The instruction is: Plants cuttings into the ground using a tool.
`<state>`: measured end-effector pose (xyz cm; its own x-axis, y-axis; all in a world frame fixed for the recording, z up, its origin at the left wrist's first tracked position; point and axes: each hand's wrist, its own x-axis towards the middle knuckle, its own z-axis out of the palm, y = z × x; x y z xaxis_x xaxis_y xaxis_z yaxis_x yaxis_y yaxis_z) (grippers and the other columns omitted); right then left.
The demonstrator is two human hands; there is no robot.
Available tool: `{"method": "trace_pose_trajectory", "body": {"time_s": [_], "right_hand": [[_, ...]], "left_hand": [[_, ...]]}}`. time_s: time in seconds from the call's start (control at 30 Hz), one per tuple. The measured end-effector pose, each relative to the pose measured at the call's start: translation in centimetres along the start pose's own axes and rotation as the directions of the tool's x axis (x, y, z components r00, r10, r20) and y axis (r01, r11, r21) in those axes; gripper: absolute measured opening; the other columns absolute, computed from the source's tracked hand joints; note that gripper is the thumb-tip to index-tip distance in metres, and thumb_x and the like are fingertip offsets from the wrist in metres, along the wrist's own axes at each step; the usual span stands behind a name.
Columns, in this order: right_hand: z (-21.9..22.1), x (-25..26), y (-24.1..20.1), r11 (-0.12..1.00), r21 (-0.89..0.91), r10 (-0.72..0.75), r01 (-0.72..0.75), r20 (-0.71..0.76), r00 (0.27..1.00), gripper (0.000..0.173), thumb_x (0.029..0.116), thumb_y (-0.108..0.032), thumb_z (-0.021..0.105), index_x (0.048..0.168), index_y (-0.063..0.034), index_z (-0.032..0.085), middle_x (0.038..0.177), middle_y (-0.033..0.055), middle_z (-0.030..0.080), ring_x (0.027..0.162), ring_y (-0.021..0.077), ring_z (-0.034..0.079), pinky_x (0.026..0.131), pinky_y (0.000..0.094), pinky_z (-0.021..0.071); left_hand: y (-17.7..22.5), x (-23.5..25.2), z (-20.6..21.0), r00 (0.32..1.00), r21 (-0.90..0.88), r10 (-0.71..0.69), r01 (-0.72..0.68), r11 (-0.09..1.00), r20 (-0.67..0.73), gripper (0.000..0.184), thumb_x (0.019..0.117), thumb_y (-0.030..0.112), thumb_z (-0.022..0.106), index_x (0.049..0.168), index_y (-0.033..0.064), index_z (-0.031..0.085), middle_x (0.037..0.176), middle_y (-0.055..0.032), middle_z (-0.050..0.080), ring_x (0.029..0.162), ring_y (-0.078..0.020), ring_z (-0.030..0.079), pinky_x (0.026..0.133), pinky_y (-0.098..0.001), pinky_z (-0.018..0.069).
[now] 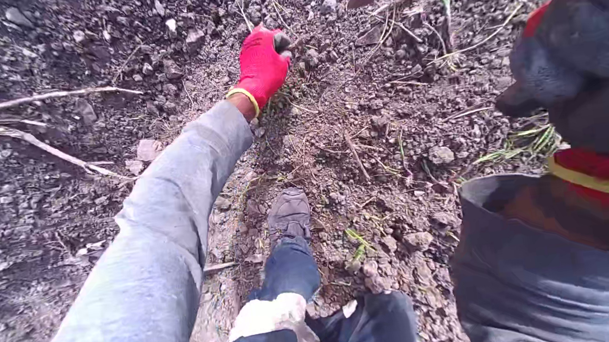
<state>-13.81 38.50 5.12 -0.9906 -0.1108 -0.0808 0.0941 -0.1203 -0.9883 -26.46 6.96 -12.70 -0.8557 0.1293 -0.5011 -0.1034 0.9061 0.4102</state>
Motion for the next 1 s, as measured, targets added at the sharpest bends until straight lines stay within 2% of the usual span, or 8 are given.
{"method": "trace_pose_trajectory", "body": {"time_s": [0.1,0.23,0.37,0.47,0.63,0.77,0.9,1.0], "right_hand": [[7.6,6.9,3.2,0.771,-0.547,0.263,-0.325,-0.192,0.946,0.016,0.0973,-0.030,0.066,0.097,-0.0142,0.067,0.075,-0.0050,0.062,0.059,0.0052,0.060,0.053,0.0265,0.0546],[9.7,2.3,14.1,0.630,-0.592,0.496,-0.503,-0.191,0.847,0.033,0.0993,-0.036,0.061,0.105,-0.0038,0.066,0.086,0.0166,0.066,0.076,0.0323,0.067,0.067,0.0565,0.0536],[7.1,-3.4,7.0,0.787,-0.397,0.390,-0.472,-0.274,0.879,0.024,0.1013,-0.034,0.063,0.113,-0.0140,0.067,0.079,0.0029,0.067,0.055,0.0149,0.061,0.048,0.0371,0.0535],[4.7,-9.9,1.3,0.901,-0.286,0.234,-0.327,-0.313,0.920,0.022,0.1005,-0.023,0.064,0.118,-0.0114,0.068,0.105,-0.0036,0.074,0.073,0.0025,0.067,0.062,0.0243,0.0600],[2.1,-15.0,-1.1,0.903,-0.257,0.227,-0.345,-0.395,0.890,0.028,0.1004,-0.024,0.065,0.124,-0.0084,0.066,0.095,-0.0083,0.072,0.066,-0.0020,0.063,0.055,0.0190,0.0557],[0.3,-13.2,-5.4,0.951,-0.238,0.086,-0.196,-0.405,0.910,0.023,0.0995,-0.024,0.067,0.122,-0.0171,0.066,0.073,-0.0062,0.063,0.051,0.0040,0.055,0.044,0.0224,0.0509],[1.5,-8.2,-6.5,0.934,-0.204,0.173,-0.295,-0.463,0.869,0.005,0.0951,-0.012,0.066,0.096,-0.0119,0.061,0.070,-0.0065,0.058,0.053,-0.0024,0.054,0.049,0.0128,0.0487],[4.2,-1.5,3.6,0.757,-0.476,0.267,-0.447,-0.399,0.877,0.025,0.0963,-0.030,0.066,0.107,-0.0083,0.070,0.092,0.0029,0.070,0.080,0.0121,0.068,0.074,0.0363,0.0571]], "left_hand": [[0.6,-3.4,-3.6,0.992,-0.291,-0.051,0.015,0.957,-0.119,0.027,0.0954,0.020,0.067,0.119,0.0090,0.074,0.112,-0.0080,0.074,0.105,-0.0170,0.070,0.097,-0.0396,0.0552],[3.7,-5.9,-1.4,0.988,-0.516,0.053,-0.123,0.848,-0.148,0.018,0.0960,0.019,0.069,0.108,0.0060,0.074,0.094,-0.0032,0.075,0.082,-0.0121,0.072,0.078,-0.0336,0.0629],[3.3,-7.2,6.9,0.946,0.040,0.266,-0.277,0.960,0.184,0.030,0.0957,0.030,0.069,0.119,0.0114,0.074,0.123,-0.0194,0.067,0.116,-0.0375,0.065,0.098,-0.0610,0.0520],[4.4,-7.8,4.0,0.932,0.174,0.351,-0.361,0.916,0.089,0.041,0.0984,0.042,0.065,0.127,0.0127,0.072,0.129,-0.0213,0.066,0.123,-0.0420,0.062,0.100,-0.0658,0.0478],[15.6,-3.3,0.8,0.784,0.271,0.620,-0.591,0.760,-0.028,0.036,0.1012,0.026,0.059,0.132,0.0090,0.067,0.132,-0.0253,0.062,0.124,-0.0433,0.060,0.101,-0.0588,0.0467],[22.1,-0.5,3.7,0.855,0.272,0.496,-0.519,0.810,0.153,0.032,0.0961,0.004,0.060,0.127,0.0056,0.069,0.147,-0.0255,0.052,0.134,-0.0410,0.054,0.112,-0.0517,0.0452],[18.7,-3.4,0.0,0.895,0.060,0.444,-0.445,0.893,0.032,0.023,0.0972,0.019,0.060,0.112,0.0112,0.075,0.117,-0.0122,0.073,0.114,-0.0263,0.068,0.103,-0.0485,0.0497],[15.3,-6.0,-3.7,0.955,-0.378,0.279,-0.297,0.877,-0.103,0.020,0.0964,0.023,0.070,0.111,0.0103,0.074,0.093,0.0008,0.075,0.075,-0.0080,0.072,0.070,-0.0289,0.0636]]}}
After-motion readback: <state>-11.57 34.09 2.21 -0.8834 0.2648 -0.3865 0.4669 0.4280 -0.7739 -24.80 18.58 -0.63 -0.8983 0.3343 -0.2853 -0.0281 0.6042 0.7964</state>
